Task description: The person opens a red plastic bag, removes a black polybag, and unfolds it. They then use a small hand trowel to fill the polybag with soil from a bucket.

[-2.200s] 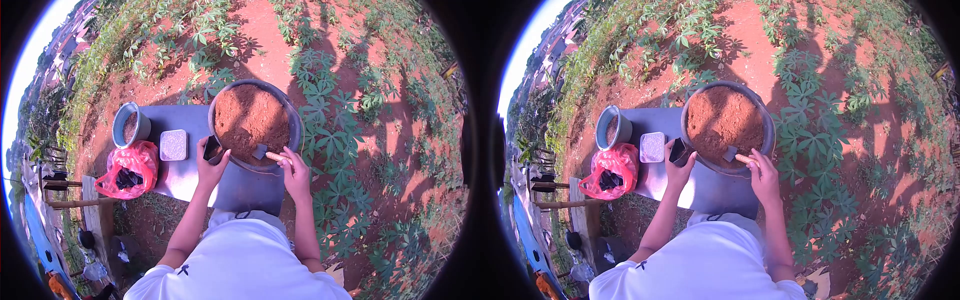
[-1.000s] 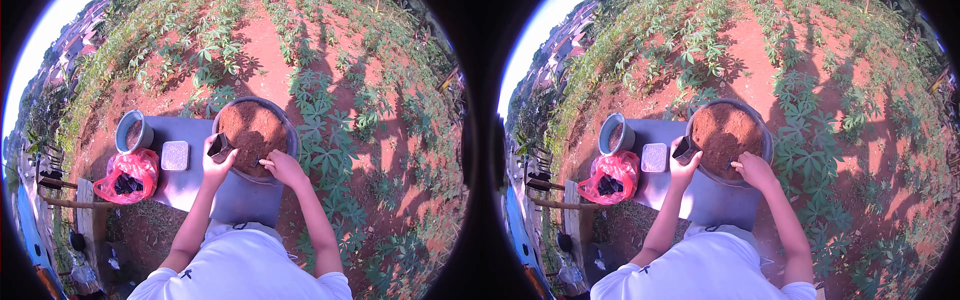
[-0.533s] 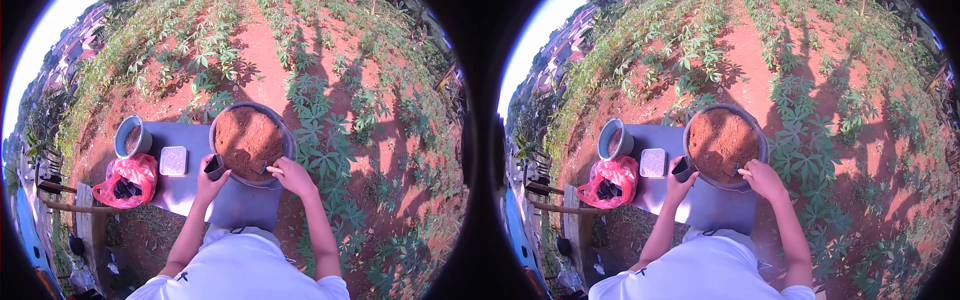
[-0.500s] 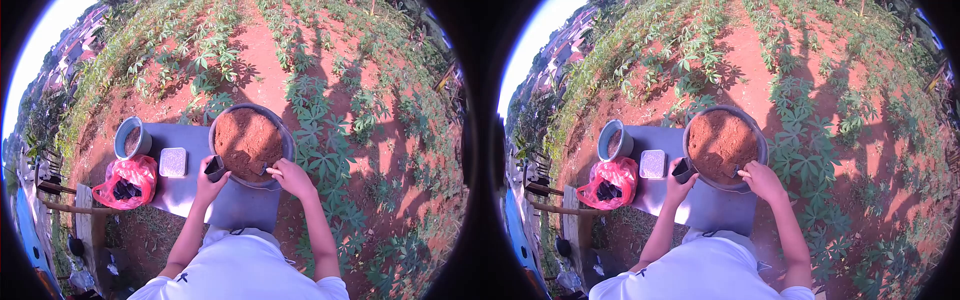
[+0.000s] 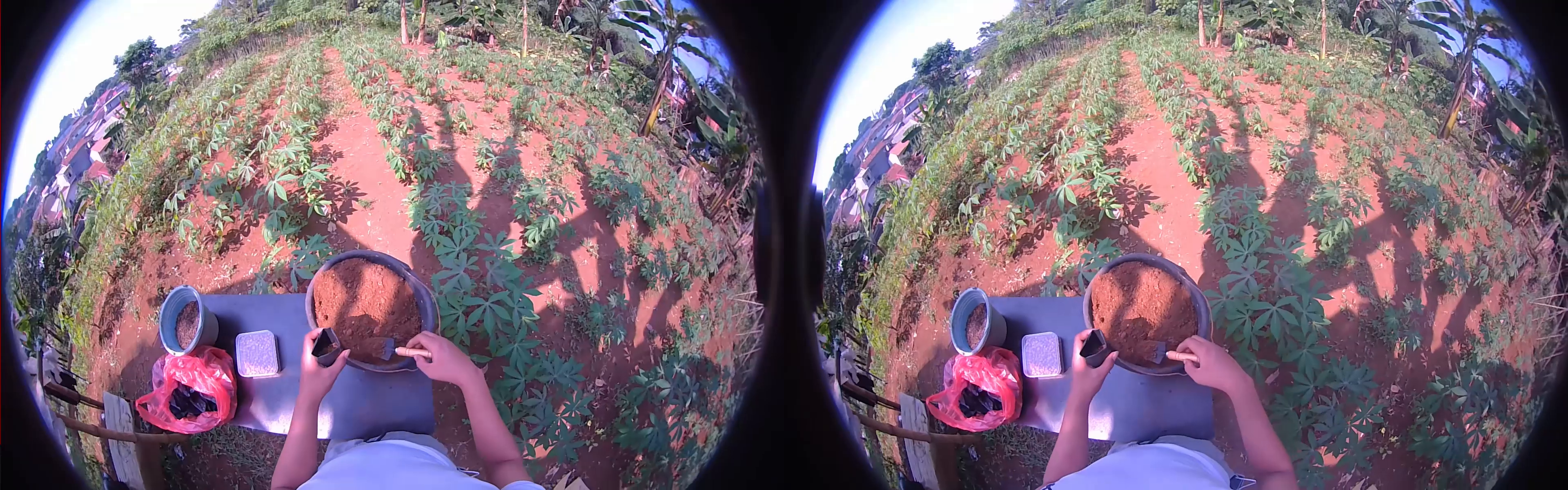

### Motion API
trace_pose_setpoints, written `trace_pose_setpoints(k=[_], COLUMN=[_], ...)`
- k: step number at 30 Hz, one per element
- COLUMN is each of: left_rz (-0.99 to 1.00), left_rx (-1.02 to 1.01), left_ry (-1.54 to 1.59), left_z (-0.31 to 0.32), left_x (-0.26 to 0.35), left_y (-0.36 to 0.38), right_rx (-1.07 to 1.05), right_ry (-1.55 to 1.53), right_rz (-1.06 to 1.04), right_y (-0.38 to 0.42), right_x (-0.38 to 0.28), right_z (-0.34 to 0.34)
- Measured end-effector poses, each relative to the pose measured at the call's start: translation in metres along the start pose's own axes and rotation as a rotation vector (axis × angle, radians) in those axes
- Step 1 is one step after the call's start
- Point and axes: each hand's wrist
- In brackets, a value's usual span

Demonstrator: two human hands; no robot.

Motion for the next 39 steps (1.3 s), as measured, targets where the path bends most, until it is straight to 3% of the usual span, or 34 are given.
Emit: trace_pose_setpoints(k=[4,7,9,11,19,30,34,37,39], left_rz=[0.047,-0.09,-0.05,-0.008,0.058,0.109,0.11,0.282,0.292], left_rx=[-0.06,-0.093,-0.123,-0.153,-0.341,-0.44,-0.462,-0.513,-0.536], left_ry=[-0.011,0.071,0.026,-0.026,-0.088,-0.128,-0.139,-0.207,-0.208], left_z=[-0.009,-0.021,-0.029,-0.038,-0.059,-0.065,-0.057,-0.046,-0.037], left_x=[-0.008,-0.011,-0.011,-0.01,-0.007,-0.01,-0.009,-0.005,0.005], left_y=[-0.01,-0.019,-0.024,-0.026,-0.048,-0.064,-0.076,-0.092,-0.102], right_rx=[0.147,0.262,0.322,0.402,0.658,0.769,0.831,0.798,0.756], right_ry=[-0.181,-0.246,-0.283,-0.564,-0.628,-0.694,-0.675,-0.647,-0.652], right_rz=[0.032,0.05,0.072,0.1,0.132,0.185,0.091,0.033,0.005], right_y=[0.013,0.02,0.023,0.022,0.021,0.0,-0.008,-0.007,-0.001], right_x=[-0.01,-0.008,-0.003,0.004,-0.033,-0.057,-0.053,-0.06,-0.064], right_z=[0.009,0.018,0.028,0.041,0.051,0.064,0.056,0.04,0.028])
Point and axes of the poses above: each hand's wrist, its own y-axis away from the middle knuckle, its own z-axis out of the palm, x = y × z, and after that the axes turned 6 degrees about -x, right-handed
